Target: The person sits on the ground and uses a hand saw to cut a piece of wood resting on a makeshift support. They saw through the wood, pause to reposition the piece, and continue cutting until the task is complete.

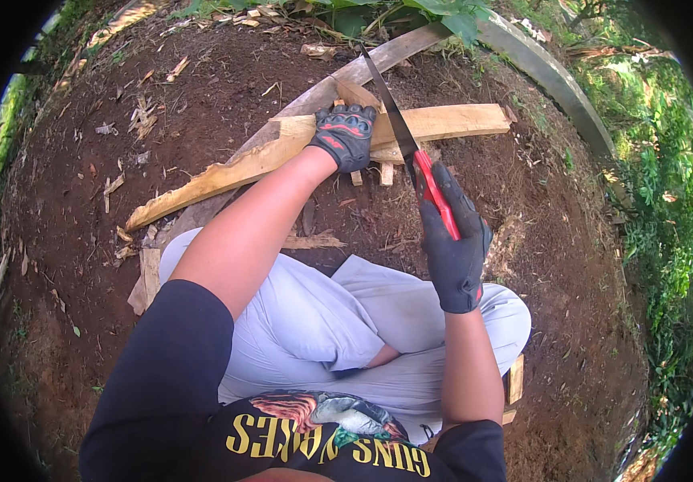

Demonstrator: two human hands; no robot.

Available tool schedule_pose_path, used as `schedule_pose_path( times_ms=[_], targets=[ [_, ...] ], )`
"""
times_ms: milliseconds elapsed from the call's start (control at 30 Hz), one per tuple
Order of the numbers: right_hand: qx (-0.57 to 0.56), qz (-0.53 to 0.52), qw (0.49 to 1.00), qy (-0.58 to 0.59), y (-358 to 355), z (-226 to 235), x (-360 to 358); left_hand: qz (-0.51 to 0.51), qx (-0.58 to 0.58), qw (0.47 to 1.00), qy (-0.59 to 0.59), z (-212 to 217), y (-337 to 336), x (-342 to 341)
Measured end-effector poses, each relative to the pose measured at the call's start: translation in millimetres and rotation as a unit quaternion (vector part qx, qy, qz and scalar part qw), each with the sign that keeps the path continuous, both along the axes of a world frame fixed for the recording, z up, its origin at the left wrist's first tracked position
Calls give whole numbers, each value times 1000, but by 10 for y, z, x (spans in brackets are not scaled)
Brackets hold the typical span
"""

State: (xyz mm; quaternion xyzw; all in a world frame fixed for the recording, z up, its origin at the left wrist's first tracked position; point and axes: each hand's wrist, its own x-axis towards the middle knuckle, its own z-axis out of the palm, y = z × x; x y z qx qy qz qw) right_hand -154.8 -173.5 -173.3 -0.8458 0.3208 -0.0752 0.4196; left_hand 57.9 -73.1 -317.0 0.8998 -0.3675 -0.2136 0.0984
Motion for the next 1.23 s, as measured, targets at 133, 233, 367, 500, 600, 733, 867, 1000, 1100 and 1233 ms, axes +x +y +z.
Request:
schedule_pose_path(
  times_ms=[133, 233, 367, 500, 600, 733, 867, 1000, 1100, 1233],
  targets=[
    [-7, 7, 999, -39, 53, -52, 48, -19, 18, 999, 27, 102, -16, 38],
    [-9, 0, 995, -96, 120, 7, 21, -44, 23, 998, 33, 121, 59, 108],
    [-39, -14, 989, -140, -58, 140, -65, -89, -26, 993, 72, 97, 153, 286],
    [-62, -26, 985, -158, -239, 66, -78, -55, -9, 998, -27, 355, 91, 41],
    [-49, 0, 990, -134, -240, 61, -77, -24, -29, 989, -145, 172, 117, -151],
    [-17, 28, 990, -135, -215, 98, -55, -35, -68, 983, -167, 229, 67, -196],
    [-54, 41, 983, -169, -223, 114, -65, -6, -43, 996, -72, 623, -21, -146],
    [-15, 17, 984, -175, -229, 197, -44, 4, -107, 994, 26, 629, -96, 28],
    [-49, 34, 984, -167, -240, 136, -35, -39, -50, 998, 29, 446, -96, 47],
    [-82, 75, 978, -179, -269, -45, -13, -22, -7, 999, 33, 459, -86, 70]
  ],
)
